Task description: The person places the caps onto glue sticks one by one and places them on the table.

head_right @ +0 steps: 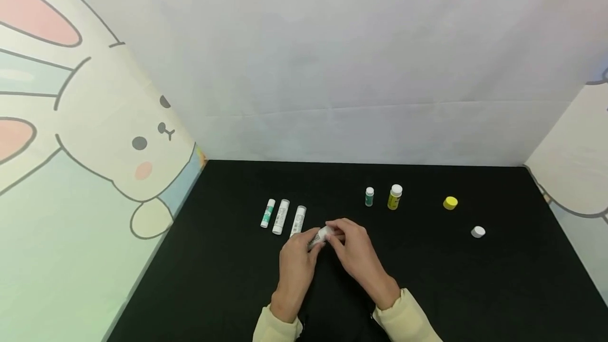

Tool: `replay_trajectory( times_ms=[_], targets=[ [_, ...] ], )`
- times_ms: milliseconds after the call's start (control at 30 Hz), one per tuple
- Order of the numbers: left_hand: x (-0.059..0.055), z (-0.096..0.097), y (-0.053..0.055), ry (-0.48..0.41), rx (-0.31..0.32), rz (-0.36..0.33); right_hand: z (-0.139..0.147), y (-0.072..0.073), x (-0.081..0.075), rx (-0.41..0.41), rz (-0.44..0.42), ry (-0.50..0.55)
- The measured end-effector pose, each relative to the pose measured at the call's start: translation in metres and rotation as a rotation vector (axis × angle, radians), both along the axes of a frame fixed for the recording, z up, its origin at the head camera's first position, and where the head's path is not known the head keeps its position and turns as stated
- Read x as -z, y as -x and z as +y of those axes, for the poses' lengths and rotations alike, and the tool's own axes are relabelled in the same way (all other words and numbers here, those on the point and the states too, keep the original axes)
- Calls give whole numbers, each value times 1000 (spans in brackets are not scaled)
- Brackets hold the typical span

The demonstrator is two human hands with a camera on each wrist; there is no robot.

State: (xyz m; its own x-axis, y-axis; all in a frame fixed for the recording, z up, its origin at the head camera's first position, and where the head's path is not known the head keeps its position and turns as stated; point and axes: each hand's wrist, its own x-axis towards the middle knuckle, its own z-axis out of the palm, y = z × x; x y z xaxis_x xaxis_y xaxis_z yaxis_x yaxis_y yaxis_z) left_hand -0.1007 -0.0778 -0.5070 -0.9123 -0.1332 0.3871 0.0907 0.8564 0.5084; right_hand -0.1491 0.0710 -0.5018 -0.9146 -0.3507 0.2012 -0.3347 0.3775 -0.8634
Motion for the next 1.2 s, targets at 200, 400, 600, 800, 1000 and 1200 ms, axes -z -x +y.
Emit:
replay_trajectory(
  times_ms=[200,400,600,800,1000,1200],
  targets=[
    [-2,-7,-1,-26,-27,-11,-9,1,-3,-25,-4,2],
    [-7,-16,-5,-57,-65,-27,-20,1,-7,-57,-8,22],
    [-9,-24,-10,-56,-96,-22,-31,0,-8,-71,-13,32],
    [-9,-34,-16,-57,-126,-5,-43,-1,-8,-99,-33,40],
    [-7,-45,-21,-54,-184,-17,-58,-2,-5,-138,-16,45],
    [-5,-57,-25,-50,-251,-52,-74,-4,0,-163,16,47]
  ],
)
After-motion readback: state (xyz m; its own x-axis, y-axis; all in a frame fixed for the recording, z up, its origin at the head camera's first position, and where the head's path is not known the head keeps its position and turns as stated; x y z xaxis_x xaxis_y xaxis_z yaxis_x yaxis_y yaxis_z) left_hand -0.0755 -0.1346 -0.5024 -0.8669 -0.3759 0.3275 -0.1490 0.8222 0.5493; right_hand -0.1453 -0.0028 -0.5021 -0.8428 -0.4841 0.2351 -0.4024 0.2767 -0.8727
